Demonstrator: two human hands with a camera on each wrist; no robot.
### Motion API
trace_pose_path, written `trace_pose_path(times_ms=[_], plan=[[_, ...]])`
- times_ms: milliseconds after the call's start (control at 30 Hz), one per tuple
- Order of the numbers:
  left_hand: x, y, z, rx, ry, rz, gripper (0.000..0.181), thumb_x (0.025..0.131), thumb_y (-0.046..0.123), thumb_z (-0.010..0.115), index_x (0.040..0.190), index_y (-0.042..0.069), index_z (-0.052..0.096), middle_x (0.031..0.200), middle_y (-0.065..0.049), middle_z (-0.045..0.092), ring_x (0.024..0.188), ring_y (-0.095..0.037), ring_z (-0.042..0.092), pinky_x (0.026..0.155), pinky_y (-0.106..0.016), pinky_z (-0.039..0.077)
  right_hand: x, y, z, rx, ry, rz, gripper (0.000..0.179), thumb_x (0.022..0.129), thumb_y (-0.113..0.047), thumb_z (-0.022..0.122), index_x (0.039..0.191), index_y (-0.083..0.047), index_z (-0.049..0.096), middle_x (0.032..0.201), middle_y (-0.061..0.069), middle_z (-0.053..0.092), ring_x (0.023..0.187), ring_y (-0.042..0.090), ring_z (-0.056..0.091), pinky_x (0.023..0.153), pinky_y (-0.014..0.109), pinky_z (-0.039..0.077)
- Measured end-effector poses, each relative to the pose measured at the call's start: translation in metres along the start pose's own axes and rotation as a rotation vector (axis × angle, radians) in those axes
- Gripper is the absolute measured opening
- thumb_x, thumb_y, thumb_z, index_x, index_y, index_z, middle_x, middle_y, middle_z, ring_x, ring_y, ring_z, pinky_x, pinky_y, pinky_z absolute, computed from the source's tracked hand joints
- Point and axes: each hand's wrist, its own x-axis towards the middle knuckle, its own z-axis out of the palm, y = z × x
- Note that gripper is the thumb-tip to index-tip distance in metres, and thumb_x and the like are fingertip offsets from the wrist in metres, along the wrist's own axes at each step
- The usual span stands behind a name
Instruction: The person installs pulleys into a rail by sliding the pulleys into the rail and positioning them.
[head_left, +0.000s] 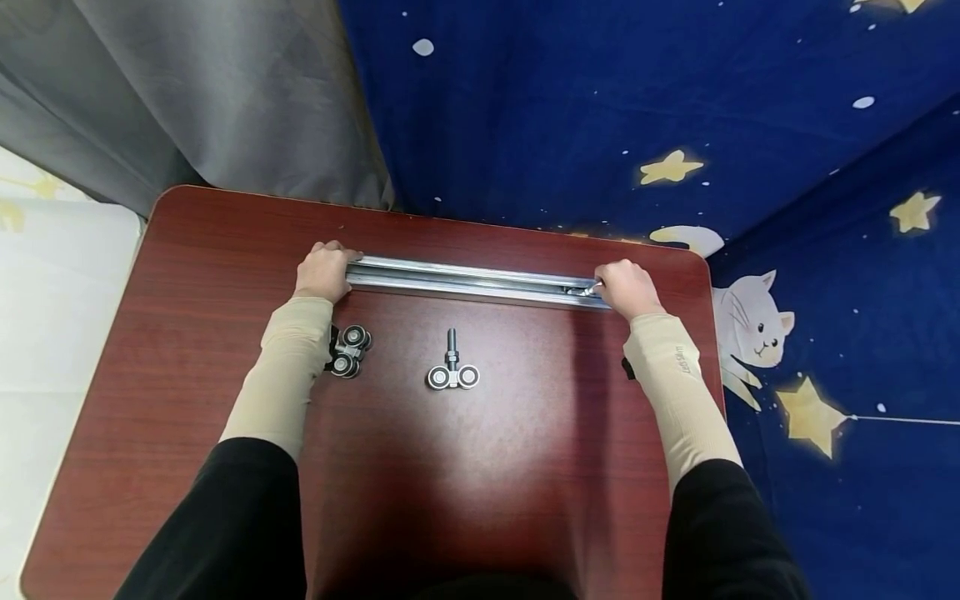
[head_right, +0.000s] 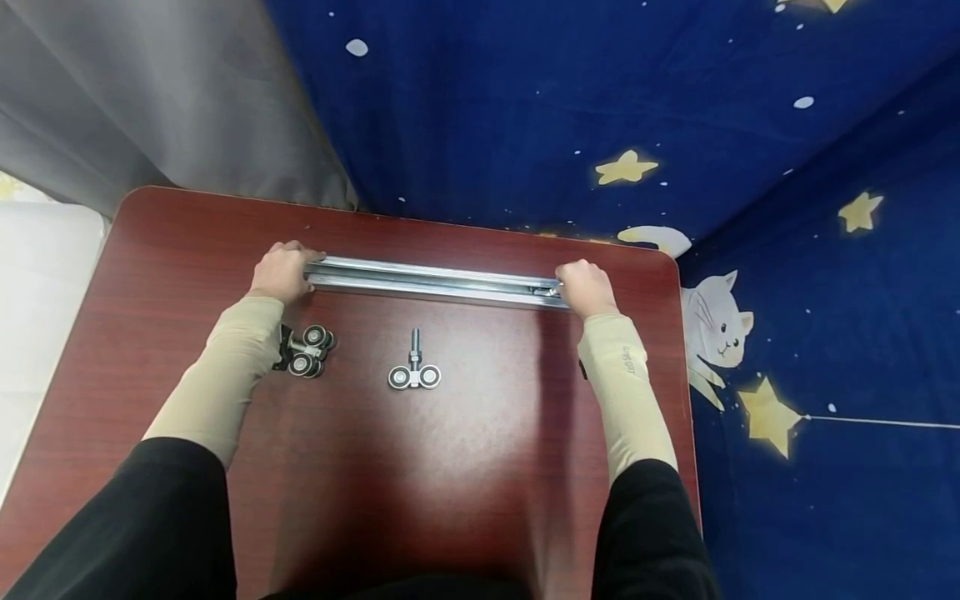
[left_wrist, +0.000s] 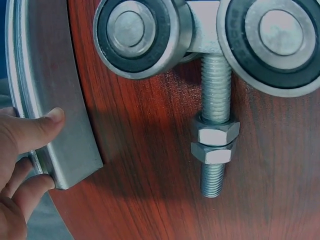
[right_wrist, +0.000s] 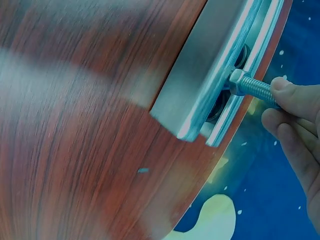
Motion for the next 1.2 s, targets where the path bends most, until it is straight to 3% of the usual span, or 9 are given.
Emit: trace_pose_path(times_ms=[533,700,867,1000,1200], plan=[[0.004,0.003,0.003,-0.006,0.0,-0.001,0.051,0.069,-0.002,0.066,0.119,0.007,0.059,0.115,-0.02,0.053,0.106,-0.04,0.045,0.072,-0.059,0.047,0.005,-0.012,0.004,0.01,-0.002,-0.037,0.006,0.081,-0.007,0.064,0.078,-0.003,0.065,0.073,0.011,0.065,0.064,0.025,0.06,0.062,0.044,0.049],[0.004,0.004,0.003,-0.013,-0.01,-0.01,0.051,0.07,-0.002,0.066,0.12,0.007,0.059,0.116,-0.02,0.053,0.108,-0.04,0.044,0.072,-0.06,0.046,0.004,-0.01,0.003,0.072,-0.032,-0.03,0.007,0.081,-0.007,0.065,0.085,-0.002,0.066,0.081,0.012,0.066,0.071,0.024,0.062,0.068,0.041,0.05],[0.003,0.004,0.002,-0.014,-0.016,-0.015,0.051,0.07,-0.002,0.066,0.12,0.008,0.058,0.117,-0.02,0.052,0.107,-0.04,0.044,0.071,-0.06,0.046,0.004,-0.001,0.0,0.193,-0.083,0.043,0.036,0.075,-0.006,0.069,0.109,0.001,0.061,0.108,0.019,0.061,0.098,0.031,0.057,0.086,0.044,0.045],[0.002,0.004,0.0,-0.006,-0.014,-0.016,0.052,0.069,-0.001,0.067,0.12,0.008,0.058,0.116,-0.02,0.053,0.106,-0.041,0.044,0.071,-0.06,0.046,0.004,0.012,0.007,0.195,-0.184,0.147,0.062,0.072,-0.01,0.074,0.127,0.001,0.048,0.129,0.023,0.047,0.118,0.037,0.044,0.096,0.049,0.038],[0.0,0.002,-0.001,-0.013,-0.019,-0.021,0.051,0.07,-0.002,0.067,0.12,0.007,0.058,0.116,-0.021,0.052,0.105,-0.041,0.044,0.071,-0.061,0.046,0.004,0.024,0.026,0.141,-0.247,0.18,0.075,0.069,-0.011,0.076,0.134,0.001,0.041,0.135,0.027,0.039,0.12,0.042,0.04,0.095,0.05,0.038]])
